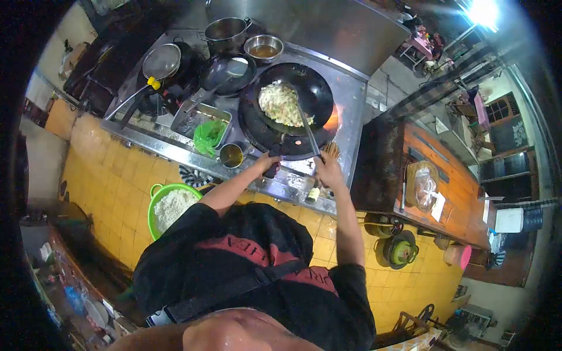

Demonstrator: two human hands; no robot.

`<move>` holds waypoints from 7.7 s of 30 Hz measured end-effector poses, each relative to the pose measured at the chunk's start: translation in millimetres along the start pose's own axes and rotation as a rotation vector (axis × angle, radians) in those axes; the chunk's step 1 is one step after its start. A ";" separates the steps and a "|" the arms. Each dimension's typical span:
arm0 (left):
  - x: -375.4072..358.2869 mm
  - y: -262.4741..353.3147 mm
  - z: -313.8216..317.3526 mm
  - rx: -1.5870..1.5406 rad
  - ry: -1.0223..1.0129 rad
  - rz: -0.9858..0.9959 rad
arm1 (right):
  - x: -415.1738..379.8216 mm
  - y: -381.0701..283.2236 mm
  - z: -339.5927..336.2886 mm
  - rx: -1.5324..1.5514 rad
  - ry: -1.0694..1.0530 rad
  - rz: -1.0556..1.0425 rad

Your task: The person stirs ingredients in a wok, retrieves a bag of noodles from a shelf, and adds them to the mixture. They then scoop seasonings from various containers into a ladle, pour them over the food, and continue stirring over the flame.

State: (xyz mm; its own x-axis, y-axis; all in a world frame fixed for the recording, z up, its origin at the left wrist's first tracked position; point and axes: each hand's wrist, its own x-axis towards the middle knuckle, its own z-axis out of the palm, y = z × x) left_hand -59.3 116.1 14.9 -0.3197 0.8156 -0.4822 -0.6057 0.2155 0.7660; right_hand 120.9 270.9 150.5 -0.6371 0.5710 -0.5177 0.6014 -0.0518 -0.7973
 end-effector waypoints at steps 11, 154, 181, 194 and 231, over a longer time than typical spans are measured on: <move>7.2 3.2 6.8 0.037 0.152 -0.066 | -19.2 10.5 50.2 -0.693 0.247 -0.315; -51.6 8.4 19.6 0.015 -0.015 0.011 | -127.4 -26.2 -9.6 -0.641 0.434 -0.315; -4.4 -0.9 -3.3 -0.013 0.004 -0.042 | 27.2 76.7 40.4 1.738 -0.906 0.236; 2.6 -7.4 -13.0 -0.060 -0.096 0.037 | -70.5 -39.4 11.3 -0.692 0.149 -0.244; -152.2 57.5 81.7 0.129 -0.069 -0.267 | -128.8 -24.4 31.1 -0.777 0.204 -0.232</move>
State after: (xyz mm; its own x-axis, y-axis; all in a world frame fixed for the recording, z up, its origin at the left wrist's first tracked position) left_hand 14.1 48.3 167.1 -0.1082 0.7546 -0.6472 -0.5627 0.4902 0.6656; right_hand 173.3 173.2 226.9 -0.7308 0.6387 -0.2407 0.6747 0.6224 -0.3968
